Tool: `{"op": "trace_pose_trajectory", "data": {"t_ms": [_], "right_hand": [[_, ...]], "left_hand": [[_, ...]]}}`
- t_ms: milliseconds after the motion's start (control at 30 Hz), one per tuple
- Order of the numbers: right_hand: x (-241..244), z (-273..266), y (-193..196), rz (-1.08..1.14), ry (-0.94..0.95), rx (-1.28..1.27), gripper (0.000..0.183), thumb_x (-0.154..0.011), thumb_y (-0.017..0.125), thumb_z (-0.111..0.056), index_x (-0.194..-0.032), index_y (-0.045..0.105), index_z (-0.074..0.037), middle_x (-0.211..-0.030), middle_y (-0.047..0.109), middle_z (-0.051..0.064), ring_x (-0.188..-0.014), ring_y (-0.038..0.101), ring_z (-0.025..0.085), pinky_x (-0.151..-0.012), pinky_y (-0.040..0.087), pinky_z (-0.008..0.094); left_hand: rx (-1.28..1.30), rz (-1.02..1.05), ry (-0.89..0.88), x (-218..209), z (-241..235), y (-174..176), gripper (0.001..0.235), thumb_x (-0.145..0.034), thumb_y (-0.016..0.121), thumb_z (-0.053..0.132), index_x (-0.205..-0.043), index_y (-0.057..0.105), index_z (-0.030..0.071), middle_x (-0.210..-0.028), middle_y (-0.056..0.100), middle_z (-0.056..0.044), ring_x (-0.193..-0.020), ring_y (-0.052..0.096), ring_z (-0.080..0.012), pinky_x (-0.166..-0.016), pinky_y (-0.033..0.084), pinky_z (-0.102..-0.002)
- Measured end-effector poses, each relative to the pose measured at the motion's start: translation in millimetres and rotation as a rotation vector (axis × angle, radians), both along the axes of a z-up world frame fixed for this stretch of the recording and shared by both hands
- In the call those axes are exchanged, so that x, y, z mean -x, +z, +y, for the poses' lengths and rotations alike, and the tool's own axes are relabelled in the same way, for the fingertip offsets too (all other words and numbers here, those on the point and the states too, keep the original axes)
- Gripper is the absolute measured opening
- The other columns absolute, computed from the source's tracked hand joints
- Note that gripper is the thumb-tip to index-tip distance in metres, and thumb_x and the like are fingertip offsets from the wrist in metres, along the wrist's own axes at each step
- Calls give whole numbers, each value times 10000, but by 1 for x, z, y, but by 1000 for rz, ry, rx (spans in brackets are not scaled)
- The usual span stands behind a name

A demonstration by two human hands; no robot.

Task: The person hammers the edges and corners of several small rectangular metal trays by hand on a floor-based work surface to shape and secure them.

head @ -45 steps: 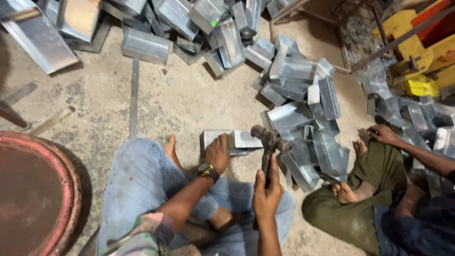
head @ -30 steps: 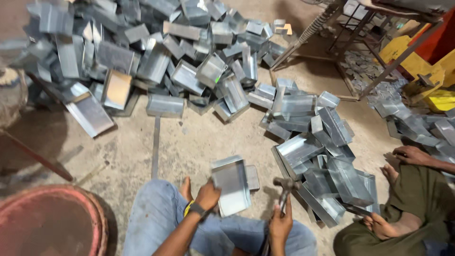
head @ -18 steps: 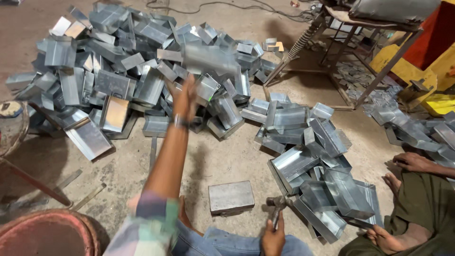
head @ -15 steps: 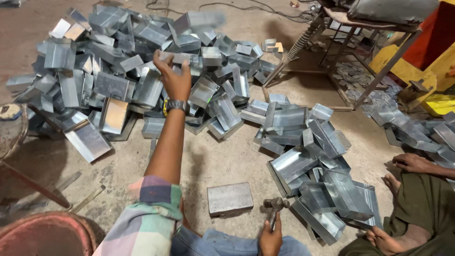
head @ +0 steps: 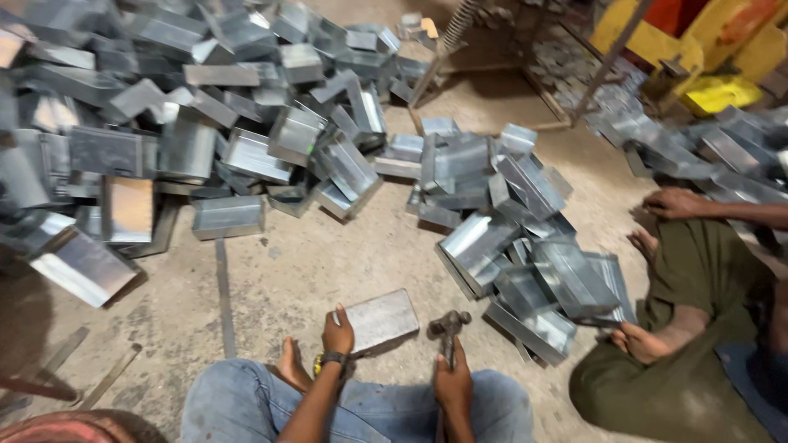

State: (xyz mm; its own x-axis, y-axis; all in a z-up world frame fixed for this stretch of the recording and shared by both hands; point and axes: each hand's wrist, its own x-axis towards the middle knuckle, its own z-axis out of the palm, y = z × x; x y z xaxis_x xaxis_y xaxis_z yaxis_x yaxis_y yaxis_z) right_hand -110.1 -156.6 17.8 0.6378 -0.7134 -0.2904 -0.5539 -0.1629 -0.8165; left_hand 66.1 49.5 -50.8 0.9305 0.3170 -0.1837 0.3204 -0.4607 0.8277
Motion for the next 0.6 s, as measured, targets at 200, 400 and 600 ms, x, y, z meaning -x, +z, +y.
{"op": "trace_pose_trajectory", "data": {"t_ms": [200, 400, 600], "right_hand": [[4, 6, 8, 30, 89, 32, 620, -923, 632, -304, -1516, 457, -340, -1231, 719, 149, -1093, 714, 351, -908, 551, 419], [4, 12, 16, 147, 140, 100, 621, -940, 636, -316, -1527, 439, -352, -1258, 704, 163, -1128, 682, 374, -943, 530, 434], [6, 21, 27, 50, 157, 139, 592, -941, 630, -282, -1506, 457, -323, -1165, 726, 188, -1058, 701, 388, -890, 547, 453]], "left_hand": [[-121, 37, -238, -37, 20, -1, 739, -1009, 331, 628, -1343, 607, 29, -1244, 650, -344, -1208, 593, -522, -1049, 474, -530], [-99, 54, -228, -30, 29, -4, 711, -1017, 313, 641, -1360, 603, 90, -1275, 638, -314, -1219, 572, -523, -1045, 464, -543], [-64, 67, -156, -14, 29, -8, 680, -1026, 286, 630, -1296, 631, 111, -1224, 670, -305, -1158, 595, -539, -987, 485, -569]]}}
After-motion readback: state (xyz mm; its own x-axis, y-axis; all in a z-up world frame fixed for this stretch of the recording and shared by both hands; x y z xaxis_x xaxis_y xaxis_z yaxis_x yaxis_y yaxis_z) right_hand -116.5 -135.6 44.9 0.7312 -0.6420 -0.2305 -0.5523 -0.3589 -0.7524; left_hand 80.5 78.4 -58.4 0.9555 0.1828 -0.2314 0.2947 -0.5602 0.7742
